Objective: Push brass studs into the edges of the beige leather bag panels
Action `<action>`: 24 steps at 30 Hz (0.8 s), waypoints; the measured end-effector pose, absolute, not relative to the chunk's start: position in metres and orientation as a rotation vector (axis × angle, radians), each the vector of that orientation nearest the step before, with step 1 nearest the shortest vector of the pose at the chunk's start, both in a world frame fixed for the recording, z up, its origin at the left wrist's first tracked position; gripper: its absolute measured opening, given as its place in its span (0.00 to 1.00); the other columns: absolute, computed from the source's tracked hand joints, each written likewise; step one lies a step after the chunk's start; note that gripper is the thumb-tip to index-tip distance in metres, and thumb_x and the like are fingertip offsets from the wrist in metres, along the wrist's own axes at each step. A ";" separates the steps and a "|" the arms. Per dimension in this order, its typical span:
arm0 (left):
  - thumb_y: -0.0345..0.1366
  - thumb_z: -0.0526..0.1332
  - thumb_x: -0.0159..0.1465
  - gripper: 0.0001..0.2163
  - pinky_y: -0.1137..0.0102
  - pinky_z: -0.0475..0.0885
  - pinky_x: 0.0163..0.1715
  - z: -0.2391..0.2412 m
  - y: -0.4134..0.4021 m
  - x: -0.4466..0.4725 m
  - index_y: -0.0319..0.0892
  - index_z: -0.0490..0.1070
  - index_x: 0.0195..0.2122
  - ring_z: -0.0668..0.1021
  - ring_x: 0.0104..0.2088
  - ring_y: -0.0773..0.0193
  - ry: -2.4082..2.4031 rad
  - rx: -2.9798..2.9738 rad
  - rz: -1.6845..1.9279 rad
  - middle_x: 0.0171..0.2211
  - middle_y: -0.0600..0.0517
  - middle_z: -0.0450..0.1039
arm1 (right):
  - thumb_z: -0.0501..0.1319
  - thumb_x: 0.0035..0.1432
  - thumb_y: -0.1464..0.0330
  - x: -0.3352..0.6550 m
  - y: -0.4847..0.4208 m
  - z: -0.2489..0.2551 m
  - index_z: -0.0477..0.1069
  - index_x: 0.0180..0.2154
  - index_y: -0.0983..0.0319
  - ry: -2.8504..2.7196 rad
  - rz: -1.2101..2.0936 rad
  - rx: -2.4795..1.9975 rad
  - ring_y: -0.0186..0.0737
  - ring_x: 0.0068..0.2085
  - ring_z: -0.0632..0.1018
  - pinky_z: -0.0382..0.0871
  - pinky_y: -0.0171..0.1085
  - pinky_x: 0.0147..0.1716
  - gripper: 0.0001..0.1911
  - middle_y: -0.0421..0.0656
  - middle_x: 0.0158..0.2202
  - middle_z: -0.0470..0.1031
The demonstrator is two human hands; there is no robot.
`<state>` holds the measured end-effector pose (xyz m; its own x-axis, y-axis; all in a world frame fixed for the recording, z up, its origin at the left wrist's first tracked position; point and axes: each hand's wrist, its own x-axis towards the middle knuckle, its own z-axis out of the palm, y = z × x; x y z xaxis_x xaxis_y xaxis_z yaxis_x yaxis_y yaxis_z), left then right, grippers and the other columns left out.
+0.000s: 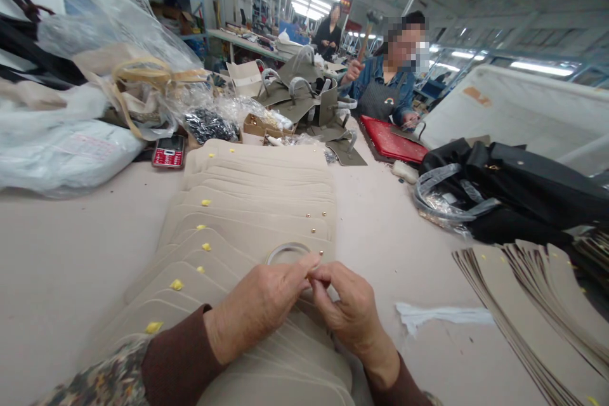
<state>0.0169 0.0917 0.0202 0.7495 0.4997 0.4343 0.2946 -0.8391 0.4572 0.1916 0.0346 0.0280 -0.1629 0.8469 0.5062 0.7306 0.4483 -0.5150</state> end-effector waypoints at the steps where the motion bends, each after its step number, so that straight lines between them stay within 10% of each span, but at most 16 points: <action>1: 0.31 0.47 0.71 0.11 0.71 0.73 0.32 0.021 0.092 0.017 0.39 0.58 0.54 0.79 0.36 0.62 0.633 2.562 0.745 0.37 0.49 0.76 | 0.54 0.58 0.78 0.191 0.034 0.026 0.71 0.31 0.61 -1.928 0.136 -1.339 0.36 0.28 0.75 0.68 0.33 0.30 0.09 0.42 0.26 0.76; 9: 0.26 0.47 0.67 0.10 0.72 0.62 0.25 0.026 0.096 0.022 0.42 0.62 0.32 0.71 0.25 0.66 0.703 2.567 0.761 0.25 0.55 0.67 | 0.57 0.55 0.74 0.183 0.033 0.026 0.71 0.27 0.61 -1.623 0.299 -1.475 0.32 0.22 0.72 0.66 0.31 0.24 0.07 0.39 0.21 0.72; 14: 0.25 0.47 0.67 0.10 0.71 0.61 0.23 0.029 0.092 0.027 0.42 0.63 0.32 0.68 0.24 0.66 0.642 2.657 0.876 0.24 0.55 0.65 | 0.62 0.52 0.62 0.196 0.046 0.015 0.70 0.25 0.62 -0.992 0.912 -1.581 0.32 0.17 0.71 0.66 0.31 0.17 0.11 0.36 0.16 0.70; 24: 0.29 0.55 0.67 0.03 0.65 0.70 0.32 0.026 0.099 0.031 0.42 0.66 0.36 0.71 0.35 0.58 0.899 2.859 0.147 0.35 0.49 0.69 | 0.63 0.54 0.56 0.212 0.057 -0.001 0.75 0.29 0.64 -1.069 0.901 -1.693 0.33 0.21 0.72 0.69 0.32 0.22 0.16 0.38 0.20 0.72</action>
